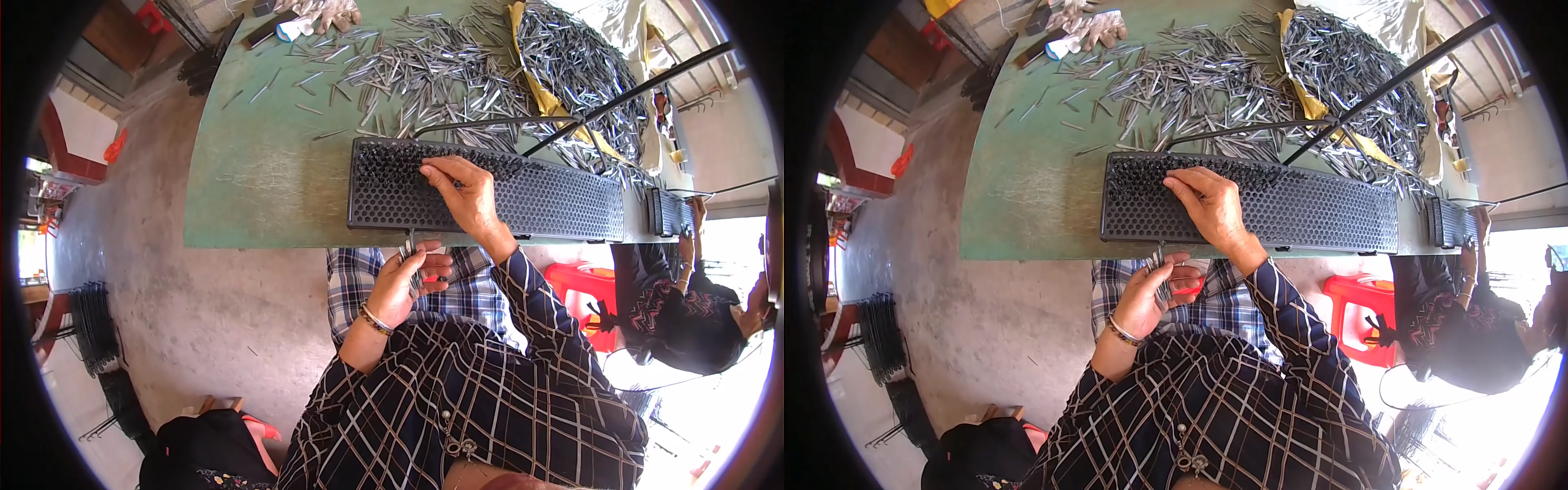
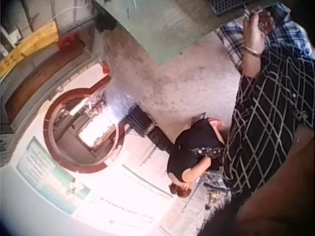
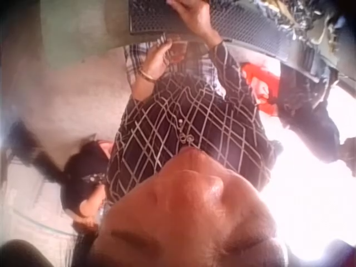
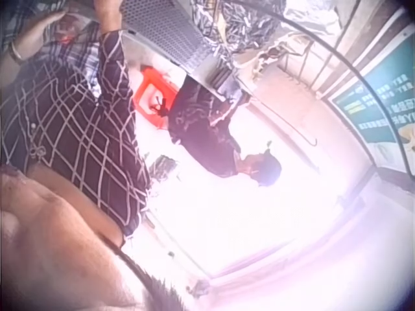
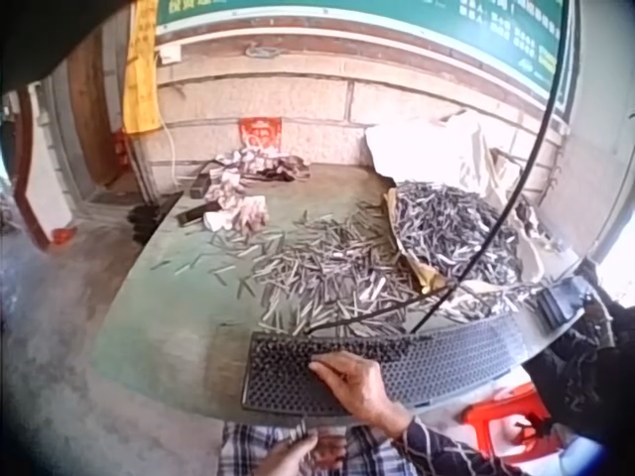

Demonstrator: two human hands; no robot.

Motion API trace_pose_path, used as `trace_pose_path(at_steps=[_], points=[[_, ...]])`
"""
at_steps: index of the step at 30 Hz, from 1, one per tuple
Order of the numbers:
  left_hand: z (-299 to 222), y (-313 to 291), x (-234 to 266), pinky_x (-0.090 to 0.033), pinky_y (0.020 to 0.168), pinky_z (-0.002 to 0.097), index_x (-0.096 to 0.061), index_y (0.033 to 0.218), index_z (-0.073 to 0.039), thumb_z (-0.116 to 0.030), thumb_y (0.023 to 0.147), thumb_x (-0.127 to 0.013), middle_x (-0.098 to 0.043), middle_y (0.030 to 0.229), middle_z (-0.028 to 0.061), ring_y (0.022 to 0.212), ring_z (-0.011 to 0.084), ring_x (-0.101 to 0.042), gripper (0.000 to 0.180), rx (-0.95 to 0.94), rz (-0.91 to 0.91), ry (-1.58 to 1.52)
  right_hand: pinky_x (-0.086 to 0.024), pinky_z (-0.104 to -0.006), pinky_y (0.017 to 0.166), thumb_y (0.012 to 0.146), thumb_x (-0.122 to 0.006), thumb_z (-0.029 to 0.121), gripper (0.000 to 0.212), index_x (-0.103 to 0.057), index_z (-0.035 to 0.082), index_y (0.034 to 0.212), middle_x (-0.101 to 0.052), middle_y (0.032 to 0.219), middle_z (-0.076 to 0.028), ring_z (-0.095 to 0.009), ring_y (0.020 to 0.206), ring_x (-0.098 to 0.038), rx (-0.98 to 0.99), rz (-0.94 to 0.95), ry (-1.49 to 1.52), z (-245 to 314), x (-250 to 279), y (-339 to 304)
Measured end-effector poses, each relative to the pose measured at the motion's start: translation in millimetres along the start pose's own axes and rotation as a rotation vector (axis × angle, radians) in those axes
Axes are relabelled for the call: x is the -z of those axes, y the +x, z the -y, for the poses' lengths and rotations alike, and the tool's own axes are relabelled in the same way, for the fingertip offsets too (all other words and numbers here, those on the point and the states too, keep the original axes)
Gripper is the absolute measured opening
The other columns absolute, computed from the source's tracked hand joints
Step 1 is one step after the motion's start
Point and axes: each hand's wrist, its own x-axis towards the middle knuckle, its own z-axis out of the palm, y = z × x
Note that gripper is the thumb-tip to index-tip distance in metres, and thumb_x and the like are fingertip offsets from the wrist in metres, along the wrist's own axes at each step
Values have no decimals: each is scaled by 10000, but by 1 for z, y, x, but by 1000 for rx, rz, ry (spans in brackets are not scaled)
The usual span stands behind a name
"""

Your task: The person is manually inserting small metal rods into the holes of a perforated metal grid strip.

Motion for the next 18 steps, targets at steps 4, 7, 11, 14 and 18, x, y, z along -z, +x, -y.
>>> trace_pose_path(at_steps=[4, 7, 11, 14, 18], points=[[1, 1, 1, -557, 775, 355, -503, 1234, -9, -229, 969, -460, -636, 1065, 142, 947, 210, -638, 347, 6, 6, -1, -503, -274, 605, 824, -685, 95, 154, -686, 8, 951, -673, 849, -108, -189, 693, -646, -18, -4, 20, -1, -1, -3], [3, 0, 4, -556, 776, 357, -509, 1229, -9, -229, 967, -462, -636, 1067, 143, 951, 212, -637, 344, 8, 1, -15, -509, -275, 628, 813, -691, 75, 171, -687, 23, 976, -678, 857, -107, -187, 730, -652, -36, 37, -35, 3, -4, -8], [3, -1, 4, -555, 778, 357, -511, 1232, -11, -229, 965, -468, -636, 1070, 139, 951, 210, -636, 348, 23, -7, -8, -525, -312, 660, 786, -702, 63, 224, -680, 40, 1007, -680, 856, -98, -246, 734, -654, 149, 3, -189, -2, -7, -11], [2, -1, 2, -554, 779, 356, -512, 1233, -10, -229, 962, -473, -636, 1070, 135, 950, 209, -635, 350, 33, -4, -6, -521, -341, 721, 779, -698, 65, 227, -682, 46, 1005, -674, 900, -99, -277, 799, -646, 245, -35, -245, -9, -7, -13], [3, -2, 5, -551, 791, 364, -517, 1228, -10, -224, 960, -479, -635, 1070, 132, 956, 212, -632, 345, 38, -11, -14, -506, -359, 781, 785, -689, 75, 225, -682, 50, 1008, -660, 966, -108, -279, 879, -633, 265, 19, -249, -10, -8, -13]])
